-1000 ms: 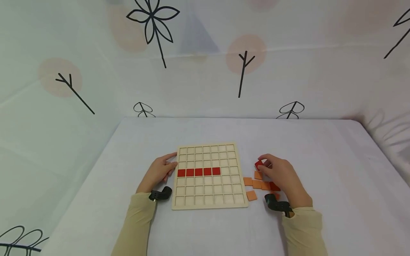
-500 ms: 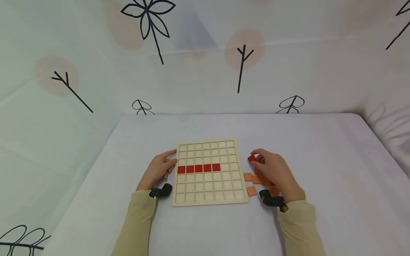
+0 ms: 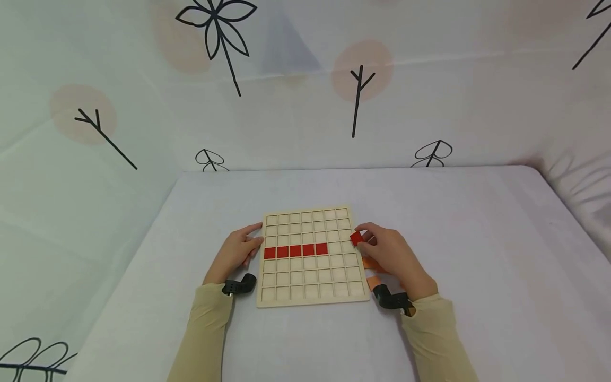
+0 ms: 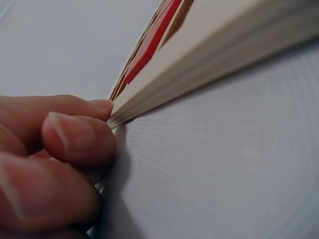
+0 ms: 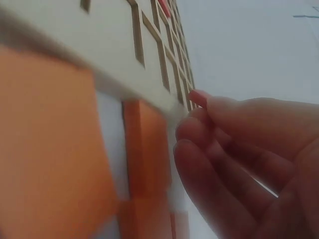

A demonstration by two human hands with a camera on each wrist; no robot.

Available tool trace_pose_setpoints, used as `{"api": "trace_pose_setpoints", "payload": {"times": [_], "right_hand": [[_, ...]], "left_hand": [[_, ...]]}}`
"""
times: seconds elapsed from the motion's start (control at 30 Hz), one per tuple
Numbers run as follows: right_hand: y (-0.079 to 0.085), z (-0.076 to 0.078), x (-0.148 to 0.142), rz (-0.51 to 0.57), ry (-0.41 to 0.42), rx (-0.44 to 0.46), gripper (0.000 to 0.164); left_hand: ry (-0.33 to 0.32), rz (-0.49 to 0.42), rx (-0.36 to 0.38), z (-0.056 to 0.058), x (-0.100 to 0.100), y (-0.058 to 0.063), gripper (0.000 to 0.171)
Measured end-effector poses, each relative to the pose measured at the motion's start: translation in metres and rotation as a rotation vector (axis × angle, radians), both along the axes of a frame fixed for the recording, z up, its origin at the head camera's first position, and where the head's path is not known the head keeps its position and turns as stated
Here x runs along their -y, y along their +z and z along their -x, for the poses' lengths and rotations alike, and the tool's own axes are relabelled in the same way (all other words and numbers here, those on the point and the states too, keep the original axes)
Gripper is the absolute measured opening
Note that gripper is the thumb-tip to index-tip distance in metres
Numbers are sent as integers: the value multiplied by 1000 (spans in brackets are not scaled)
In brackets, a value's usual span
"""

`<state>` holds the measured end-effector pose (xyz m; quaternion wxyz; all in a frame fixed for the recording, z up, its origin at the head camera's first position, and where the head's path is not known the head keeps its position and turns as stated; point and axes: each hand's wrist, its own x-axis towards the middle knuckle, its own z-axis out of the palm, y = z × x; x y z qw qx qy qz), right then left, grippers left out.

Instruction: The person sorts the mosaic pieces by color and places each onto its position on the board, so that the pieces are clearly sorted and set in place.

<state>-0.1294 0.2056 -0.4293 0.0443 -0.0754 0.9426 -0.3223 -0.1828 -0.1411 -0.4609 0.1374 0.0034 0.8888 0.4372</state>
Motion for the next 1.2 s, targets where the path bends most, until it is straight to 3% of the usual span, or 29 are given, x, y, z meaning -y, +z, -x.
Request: {"api": "trace_pose_setpoints", "payload": {"times": [0.47,1.2], "right_hand": [[-4,-2,20,59,72,-15,35],[-7,-2,36,1,48,-9,30]], "left_hand": [[-12,-6,-2,-1,1,1,47],[-18,6,-6,1,0,1,48]]}}
